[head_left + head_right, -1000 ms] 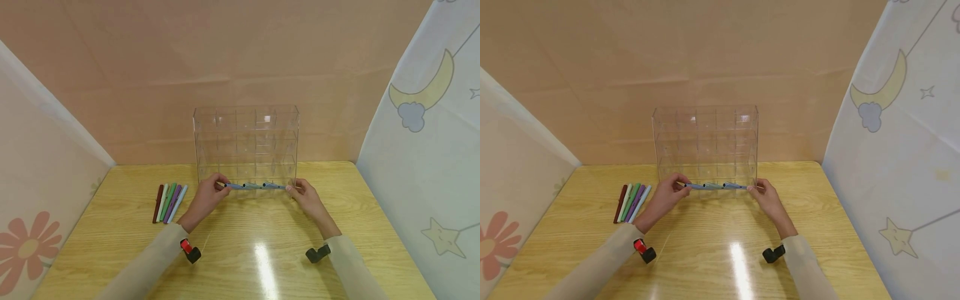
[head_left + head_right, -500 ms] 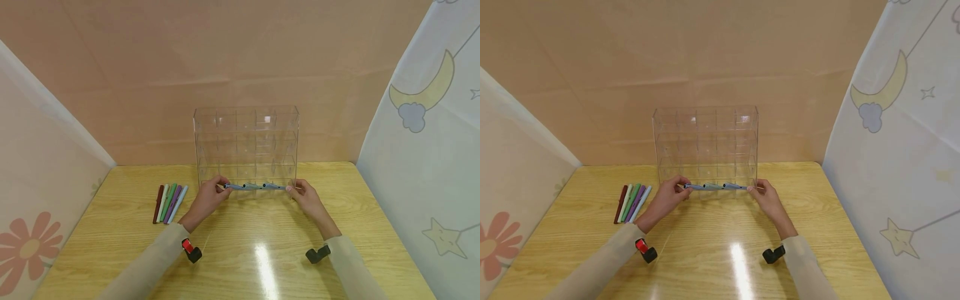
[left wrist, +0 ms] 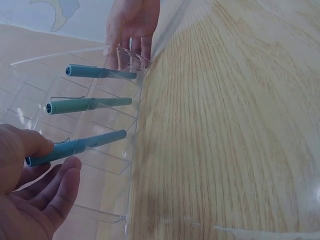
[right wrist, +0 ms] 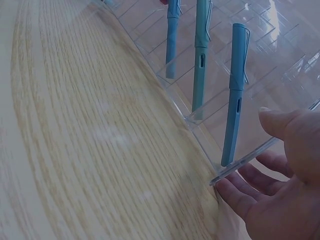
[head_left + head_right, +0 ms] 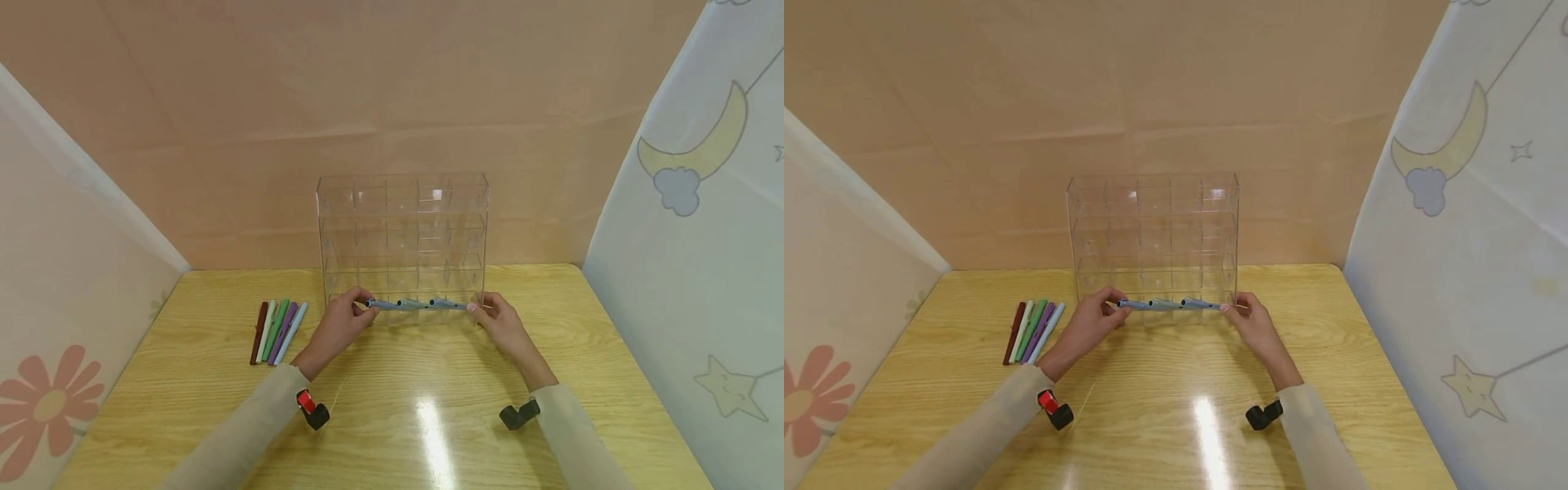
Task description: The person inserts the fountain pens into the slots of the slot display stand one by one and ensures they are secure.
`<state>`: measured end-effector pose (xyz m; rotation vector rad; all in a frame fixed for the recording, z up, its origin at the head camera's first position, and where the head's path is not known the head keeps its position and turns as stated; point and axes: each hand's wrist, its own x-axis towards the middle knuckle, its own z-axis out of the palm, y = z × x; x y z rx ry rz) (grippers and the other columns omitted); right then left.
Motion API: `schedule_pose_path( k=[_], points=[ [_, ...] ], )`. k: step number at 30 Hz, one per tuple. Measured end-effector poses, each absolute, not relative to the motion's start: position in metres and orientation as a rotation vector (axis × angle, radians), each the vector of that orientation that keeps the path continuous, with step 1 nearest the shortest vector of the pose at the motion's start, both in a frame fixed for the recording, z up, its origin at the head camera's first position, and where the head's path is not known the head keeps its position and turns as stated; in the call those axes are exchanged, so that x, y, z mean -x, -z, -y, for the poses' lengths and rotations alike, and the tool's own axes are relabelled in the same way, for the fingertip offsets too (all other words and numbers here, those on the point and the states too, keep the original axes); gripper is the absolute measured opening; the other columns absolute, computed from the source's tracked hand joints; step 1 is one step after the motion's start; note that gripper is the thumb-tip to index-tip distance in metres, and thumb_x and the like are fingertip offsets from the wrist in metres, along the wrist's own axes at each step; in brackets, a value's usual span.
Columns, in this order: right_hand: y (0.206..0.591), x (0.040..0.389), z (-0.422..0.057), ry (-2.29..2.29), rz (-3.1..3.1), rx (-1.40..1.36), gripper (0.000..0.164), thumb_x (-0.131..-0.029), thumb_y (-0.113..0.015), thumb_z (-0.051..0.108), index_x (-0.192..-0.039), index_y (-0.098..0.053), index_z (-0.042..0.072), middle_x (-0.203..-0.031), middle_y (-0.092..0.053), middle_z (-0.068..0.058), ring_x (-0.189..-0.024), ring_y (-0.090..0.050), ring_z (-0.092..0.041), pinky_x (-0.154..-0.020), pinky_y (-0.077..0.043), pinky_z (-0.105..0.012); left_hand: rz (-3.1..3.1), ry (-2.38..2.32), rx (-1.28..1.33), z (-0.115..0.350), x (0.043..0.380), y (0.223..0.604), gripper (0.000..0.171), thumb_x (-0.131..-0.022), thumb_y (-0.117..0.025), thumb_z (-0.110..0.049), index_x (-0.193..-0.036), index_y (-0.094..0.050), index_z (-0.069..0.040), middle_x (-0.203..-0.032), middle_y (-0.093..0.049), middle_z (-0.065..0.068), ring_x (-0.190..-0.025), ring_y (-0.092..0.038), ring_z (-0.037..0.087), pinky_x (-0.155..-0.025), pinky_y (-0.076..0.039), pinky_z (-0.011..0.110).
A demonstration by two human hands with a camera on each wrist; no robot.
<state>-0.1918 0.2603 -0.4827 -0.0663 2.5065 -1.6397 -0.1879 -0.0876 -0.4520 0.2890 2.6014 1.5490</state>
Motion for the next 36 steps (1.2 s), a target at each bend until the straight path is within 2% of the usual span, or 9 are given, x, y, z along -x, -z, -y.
schedule_pose_path(
  k=[3,10,16,29,36],
  points=[
    [0.483,0.192,-0.261,1.634,-2.512,0.070,0.070,-0.111,-0.057,0.040,-0.160,-0.034,-0.004,-0.167,-0.037,-0.029,-0.152,-0.044,-0.049,-0.120,-0.045,-0.059,-2.594,-1.555,-0.279,0.088,0.187,0.451,0.023,-0.104,-0.071,-0.021,-0.124,-0.067,-0.010,-0.104,-0.077,0.020,-0.089,-0.073,0.039,-0.063,-0.047,0.028],
    [0.484,0.193,-0.261,1.633,-2.519,0.091,0.068,-0.111,-0.057,0.040,-0.159,-0.035,-0.004,-0.166,-0.038,-0.029,-0.151,-0.044,-0.050,-0.119,-0.046,-0.060,-2.571,-1.586,-0.259,0.094,0.181,0.449,0.037,-0.105,-0.071,-0.026,-0.137,-0.061,-0.011,-0.127,-0.069,0.007,-0.097,-0.074,0.034,-0.070,-0.053,0.031],
    [0.484,0.193,-0.261,1.629,-2.523,0.104,0.068,-0.112,-0.056,0.039,-0.159,-0.035,-0.005,-0.165,-0.039,-0.030,-0.151,-0.045,-0.050,-0.118,-0.047,-0.059,-2.563,-1.628,-0.250,0.103,0.174,0.446,0.038,-0.105,-0.070,-0.030,-0.138,-0.058,-0.017,-0.136,-0.066,0.005,-0.100,-0.075,0.031,-0.075,-0.054,0.034],
    [0.484,0.194,-0.262,1.639,-2.514,0.098,0.068,-0.111,-0.058,0.039,-0.158,-0.036,-0.004,-0.166,-0.037,-0.028,-0.152,-0.043,-0.050,-0.119,-0.045,-0.061,-2.618,-1.630,-0.192,0.124,0.165,0.434,0.040,-0.106,-0.069,-0.027,-0.142,-0.056,-0.015,-0.138,-0.066,0.008,-0.099,-0.074,0.032,-0.073,-0.054,0.031],
    [0.484,0.194,-0.262,1.634,-2.518,0.094,0.068,-0.111,-0.057,0.039,-0.159,-0.035,-0.004,-0.165,-0.039,-0.029,-0.151,-0.046,-0.049,-0.118,-0.047,-0.059,-2.660,-1.621,-0.167,0.136,0.160,0.430,0.040,-0.106,-0.069,-0.026,-0.142,-0.056,-0.014,-0.135,-0.068,0.009,-0.093,-0.074,0.019,-0.071,-0.054,0.030]
  ],
)
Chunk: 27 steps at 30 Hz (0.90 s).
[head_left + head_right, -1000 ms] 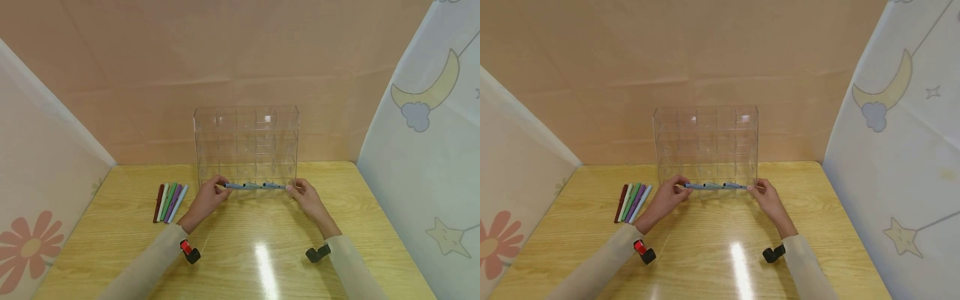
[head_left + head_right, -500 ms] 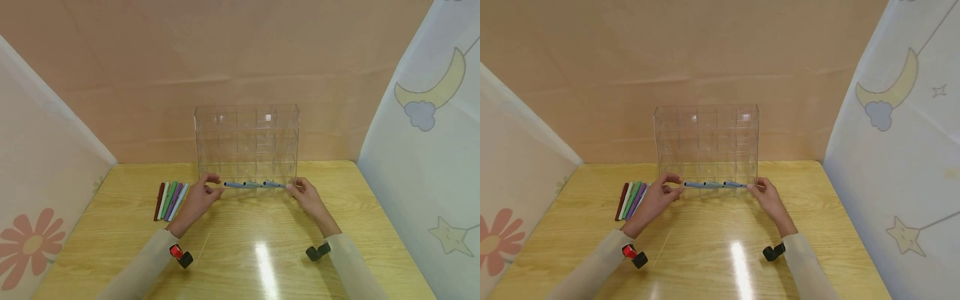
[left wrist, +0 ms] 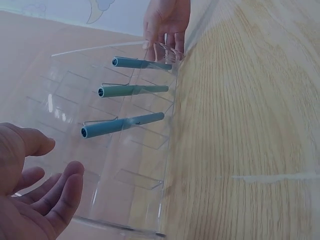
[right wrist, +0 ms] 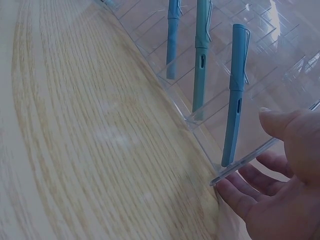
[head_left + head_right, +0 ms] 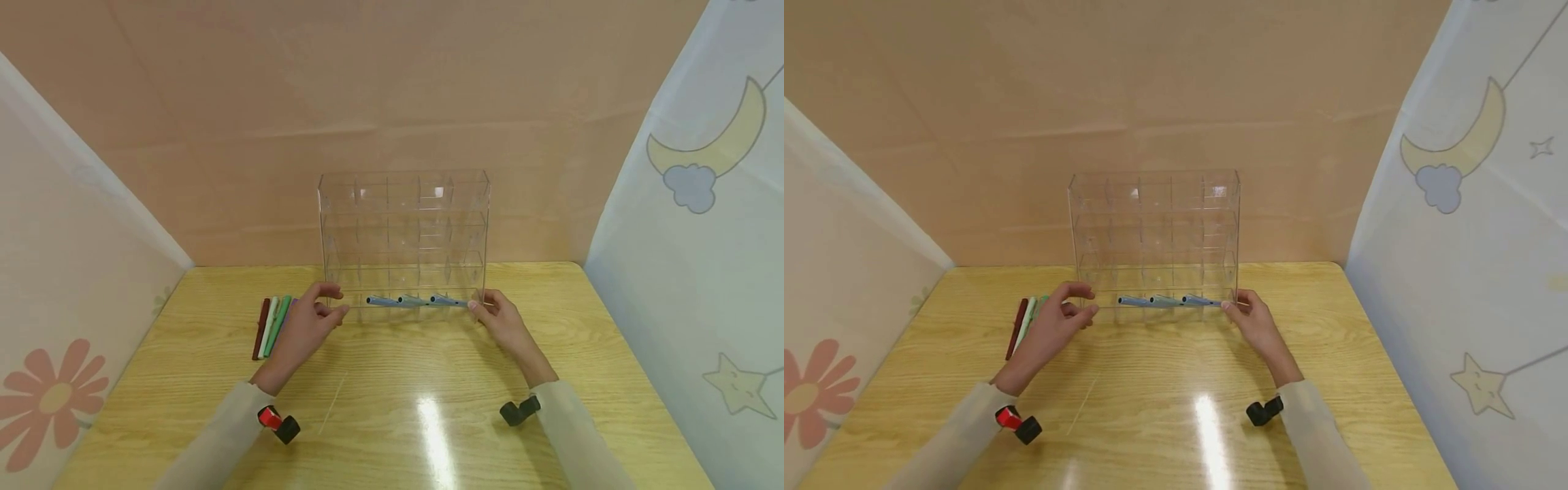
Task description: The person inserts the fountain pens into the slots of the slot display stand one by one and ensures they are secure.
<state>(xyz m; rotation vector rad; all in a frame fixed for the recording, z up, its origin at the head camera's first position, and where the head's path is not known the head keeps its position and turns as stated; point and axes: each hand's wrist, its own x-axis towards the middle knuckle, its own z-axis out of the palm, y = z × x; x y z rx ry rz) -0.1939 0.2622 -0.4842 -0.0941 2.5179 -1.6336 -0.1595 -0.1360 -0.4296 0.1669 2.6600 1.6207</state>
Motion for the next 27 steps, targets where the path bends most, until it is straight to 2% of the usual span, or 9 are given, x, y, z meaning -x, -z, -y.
schedule_pose_path(
  k=[6,12,18,21,25,27],
  points=[
    [0.485,0.195,-0.263,1.621,-2.520,0.100,0.070,-0.111,-0.057,0.039,-0.161,-0.033,-0.004,-0.166,-0.037,-0.030,-0.151,-0.045,-0.051,-0.119,-0.046,-0.060,-2.657,-1.626,-0.151,0.148,0.157,0.425,0.042,-0.106,-0.068,-0.026,-0.143,-0.054,-0.010,-0.138,-0.065,0.013,-0.091,-0.073,0.019,-0.067,-0.052,0.028],
    [0.487,0.195,-0.263,1.614,-2.526,0.096,0.071,-0.111,-0.056,0.042,-0.160,-0.034,-0.004,-0.166,-0.037,-0.029,-0.151,-0.045,-0.050,-0.119,-0.046,-0.060,-2.721,-1.574,-0.119,0.163,0.153,0.425,0.043,-0.106,-0.068,-0.025,-0.143,-0.054,-0.009,-0.129,-0.071,0.014,-0.087,-0.072,0.017,-0.064,-0.050,0.027],
    [0.487,0.194,-0.263,1.614,-2.530,0.084,0.070,-0.111,-0.056,0.043,-0.159,-0.036,-0.003,-0.165,-0.039,-0.029,-0.151,-0.046,-0.049,-0.118,-0.047,-0.058,-2.734,-1.605,-0.086,0.180,0.150,0.431,0.044,-0.107,-0.067,-0.028,-0.143,-0.053,-0.008,-0.138,-0.065,0.016,-0.090,-0.073,0.015,-0.076,-0.059,0.025],
    [0.487,0.194,-0.262,1.619,-2.524,0.086,0.070,-0.111,-0.056,0.042,-0.159,-0.035,-0.004,-0.165,-0.039,-0.030,-0.151,-0.045,-0.050,-0.119,-0.046,-0.059,-2.734,-1.591,-0.042,0.190,0.149,0.434,0.048,-0.108,-0.065,-0.033,-0.145,-0.052,-0.007,-0.139,-0.064,0.017,-0.089,-0.074,0.012,-0.076,-0.060,0.026],
    [0.486,0.194,-0.262,1.611,-2.523,0.078,0.071,-0.111,-0.056,0.043,-0.160,-0.034,-0.004,-0.166,-0.038,-0.030,-0.152,-0.044,-0.050,-0.120,-0.045,-0.060,-2.816,-1.501,-0.016,0.204,0.147,0.440,0.048,-0.108,-0.063,-0.035,-0.146,-0.052,-0.007,-0.139,-0.066,0.018,-0.091,-0.073,0.016,-0.069,-0.057,0.026],
    [0.486,0.195,-0.262,1.605,-2.525,0.071,0.072,-0.111,-0.057,0.044,-0.160,-0.034,-0.003,-0.166,-0.037,-0.029,-0.152,-0.043,-0.049,-0.120,-0.045,-0.061,-2.881,-1.446,-0.010,0.211,0.147,0.443,0.047,-0.108,-0.063,-0.035,-0.144,-0.053,-0.005,-0.137,-0.068,0.018,-0.097,-0.072,0.022,-0.070,-0.057,0.025]
  ],
)
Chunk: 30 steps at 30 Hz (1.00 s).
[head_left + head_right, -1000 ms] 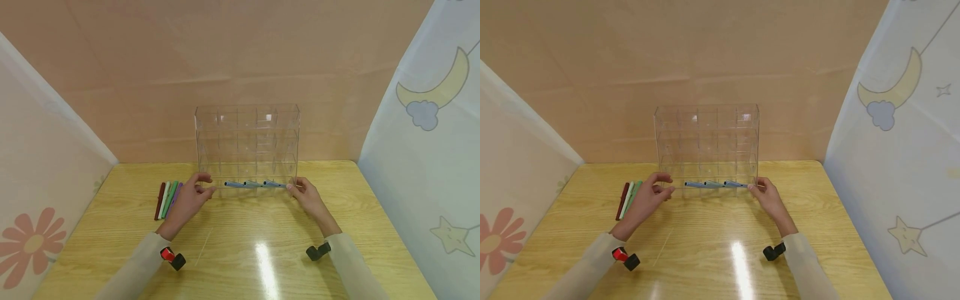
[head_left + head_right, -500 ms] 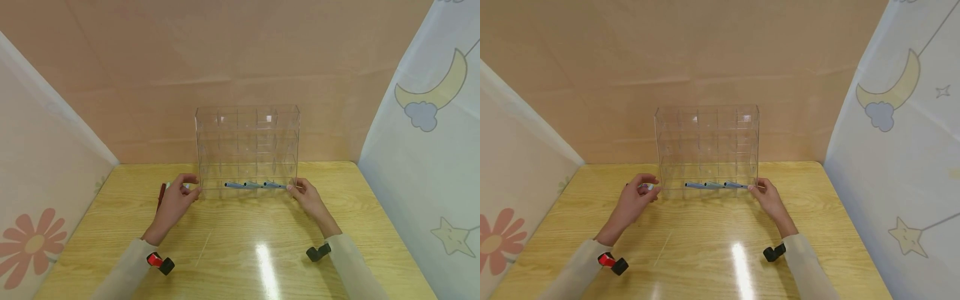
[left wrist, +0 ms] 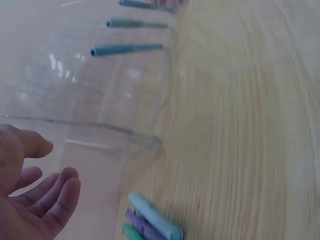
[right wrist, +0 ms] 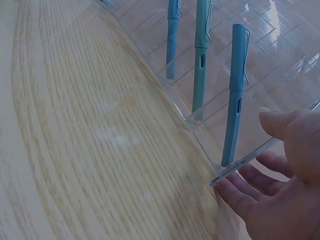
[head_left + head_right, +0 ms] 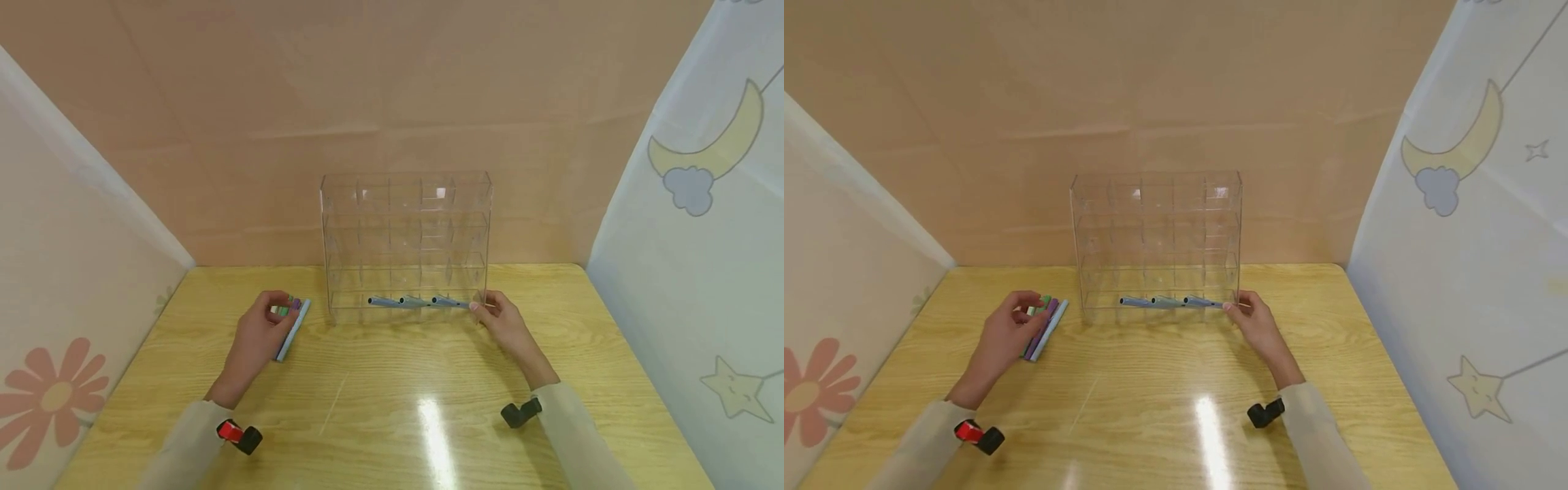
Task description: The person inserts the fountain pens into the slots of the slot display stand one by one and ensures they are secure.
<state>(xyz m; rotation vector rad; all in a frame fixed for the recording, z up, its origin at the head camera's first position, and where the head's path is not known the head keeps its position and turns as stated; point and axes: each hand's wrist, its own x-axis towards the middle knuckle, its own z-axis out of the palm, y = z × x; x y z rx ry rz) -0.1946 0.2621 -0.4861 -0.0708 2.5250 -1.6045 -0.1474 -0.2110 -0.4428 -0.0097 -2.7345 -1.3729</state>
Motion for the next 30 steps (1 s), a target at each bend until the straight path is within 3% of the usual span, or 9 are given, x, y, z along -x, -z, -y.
schedule_pose_path(
  k=[6,14,30],
  points=[
    [0.484,0.194,-0.262,1.608,-2.521,0.073,0.071,-0.111,-0.057,0.043,-0.160,-0.034,-0.003,-0.166,-0.037,-0.029,-0.152,-0.044,-0.049,-0.119,-0.045,-0.060,2.738,1.265,-0.068,0.230,0.148,0.450,0.043,-0.108,-0.064,-0.030,-0.142,-0.055,-0.005,-0.133,-0.068,0.019,-0.106,-0.066,0.029,-0.072,-0.054,0.022],
    [0.485,0.194,-0.262,1.615,-2.516,0.079,0.069,-0.111,-0.057,0.042,-0.159,-0.035,-0.003,-0.166,-0.038,-0.029,-0.152,-0.044,-0.050,-0.119,-0.046,-0.059,2.739,1.223,-0.157,0.247,0.150,0.460,0.045,-0.108,-0.064,-0.028,-0.142,-0.054,0.000,-0.134,-0.068,0.025,-0.109,-0.070,0.039,-0.066,-0.053,0.020],
    [0.487,0.194,-0.261,1.613,-2.539,0.077,0.068,-0.111,-0.056,0.042,-0.158,-0.038,-0.003,-0.164,-0.041,-0.029,-0.151,-0.045,-0.050,-0.118,-0.047,-0.059,2.777,1.229,-0.228,0.267,0.165,0.472,0.047,-0.110,-0.059,-0.028,-0.144,-0.050,0.004,-0.135,-0.065,0.027,-0.114,-0.069,0.041,-0.071,-0.051,0.019]
  ],
)
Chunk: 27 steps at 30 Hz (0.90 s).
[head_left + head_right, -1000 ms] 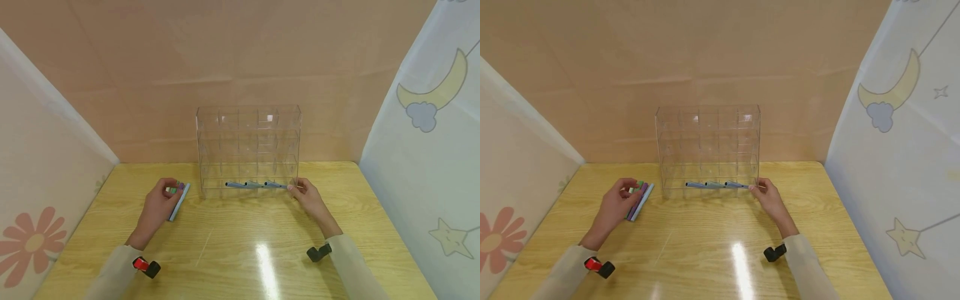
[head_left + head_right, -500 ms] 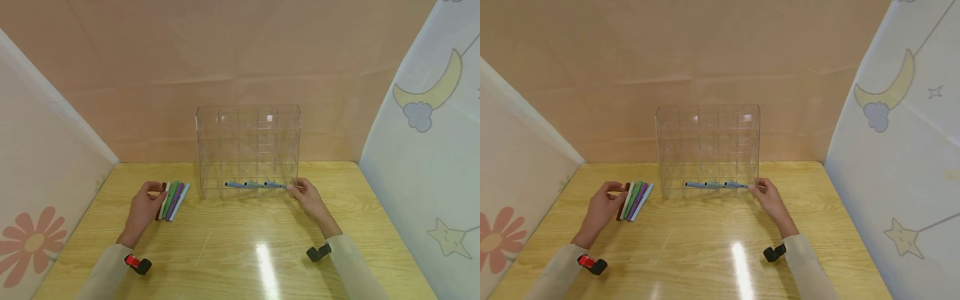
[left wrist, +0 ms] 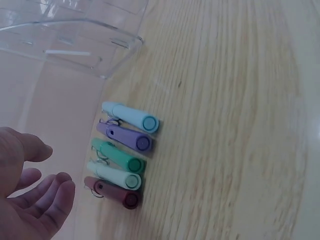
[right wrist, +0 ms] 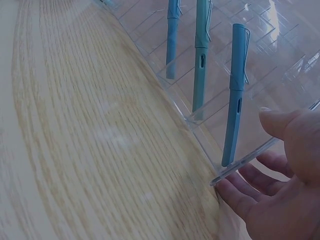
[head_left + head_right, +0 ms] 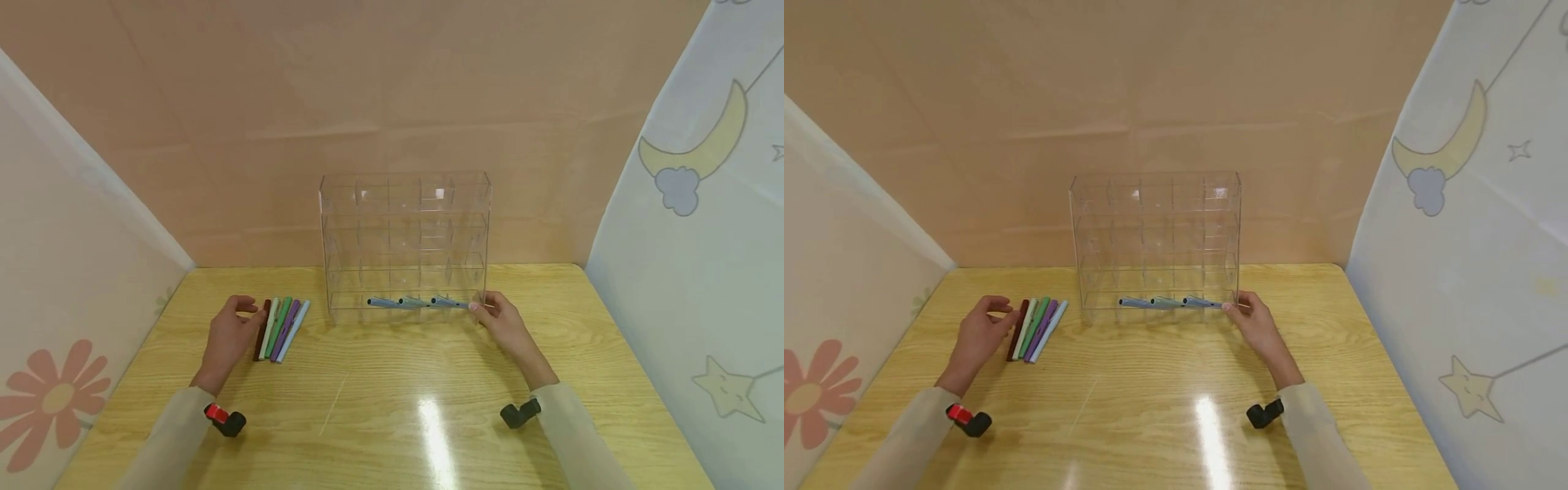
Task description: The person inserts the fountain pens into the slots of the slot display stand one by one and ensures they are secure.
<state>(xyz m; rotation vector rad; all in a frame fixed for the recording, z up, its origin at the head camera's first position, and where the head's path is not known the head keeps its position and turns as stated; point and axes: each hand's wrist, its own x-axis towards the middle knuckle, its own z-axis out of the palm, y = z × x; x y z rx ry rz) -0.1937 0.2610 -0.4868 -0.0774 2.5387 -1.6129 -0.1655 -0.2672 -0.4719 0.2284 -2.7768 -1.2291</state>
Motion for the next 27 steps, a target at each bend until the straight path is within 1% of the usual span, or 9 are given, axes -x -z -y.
schedule_pose_path(
  k=[8,13,17,20,23,27],
  points=[
    [0.487,0.193,-0.262,1.611,-2.540,0.078,0.069,-0.111,-0.056,0.043,-0.158,-0.037,-0.003,-0.165,-0.039,-0.029,-0.152,-0.043,-0.051,-0.119,-0.045,-0.061,2.814,1.218,-0.291,0.273,0.175,0.480,0.046,-0.109,-0.059,-0.026,-0.142,-0.051,0.006,-0.134,-0.063,0.030,-0.113,-0.068,0.043,-0.075,-0.051,0.026],
    [0.487,0.193,-0.262,1.626,-2.524,0.079,0.069,-0.111,-0.056,0.044,-0.158,-0.036,-0.003,-0.165,-0.039,-0.028,-0.152,-0.044,-0.050,-0.118,-0.047,-0.060,2.854,1.202,-0.354,0.277,0.180,0.485,0.047,-0.108,-0.059,-0.026,-0.141,-0.052,0.007,-0.133,-0.064,0.031,-0.111,-0.068,0.041,-0.076,-0.052,0.029],
    [0.488,0.193,-0.261,1.634,-2.513,0.082,0.068,-0.111,-0.057,0.042,-0.158,-0.037,-0.003,-0.165,-0.040,-0.029,-0.151,-0.045,-0.050,-0.117,-0.048,-0.059,2.894,1.191,-0.409,0.280,0.183,0.489,0.049,-0.108,-0.059,-0.027,-0.141,-0.052,0.008,-0.133,-0.064,0.031,-0.110,-0.068,0.040,-0.078,-0.055,0.035],
    [0.488,0.193,-0.261,1.633,-2.521,0.078,0.067,-0.111,-0.058,0.042,-0.157,-0.038,-0.003,-0.164,-0.041,-0.029,-0.151,-0.046,-0.049,-0.117,-0.048,-0.059,2.914,1.177,-0.422,0.280,0.186,0.492,0.048,-0.108,-0.059,-0.027,-0.141,-0.053,0.007,-0.132,-0.064,0.030,-0.111,-0.067,0.040,-0.080,-0.055,0.037],
    [0.489,0.193,-0.262,1.626,-2.531,0.071,0.067,-0.111,-0.057,0.042,-0.157,-0.039,-0.002,-0.164,-0.042,-0.028,-0.150,-0.047,-0.049,-0.117,-0.048,-0.059,2.925,1.162,-0.416,0.279,0.189,0.494,0.047,-0.108,-0.059,-0.026,-0.140,-0.053,0.007,-0.131,-0.064,0.030,-0.110,-0.067,0.040,-0.079,-0.055,0.035],
    [0.488,0.193,-0.262,1.612,-2.541,0.072,0.068,-0.111,-0.056,0.043,-0.158,-0.037,-0.003,-0.164,-0.041,-0.029,-0.151,-0.045,-0.050,-0.118,-0.047,-0.059,2.940,1.142,-0.399,0.279,0.192,0.494,0.045,-0.108,-0.059,-0.023,-0.139,-0.054,0.009,-0.130,-0.065,0.031,-0.108,-0.068,0.040,-0.078,-0.057,0.036]
  ],
)
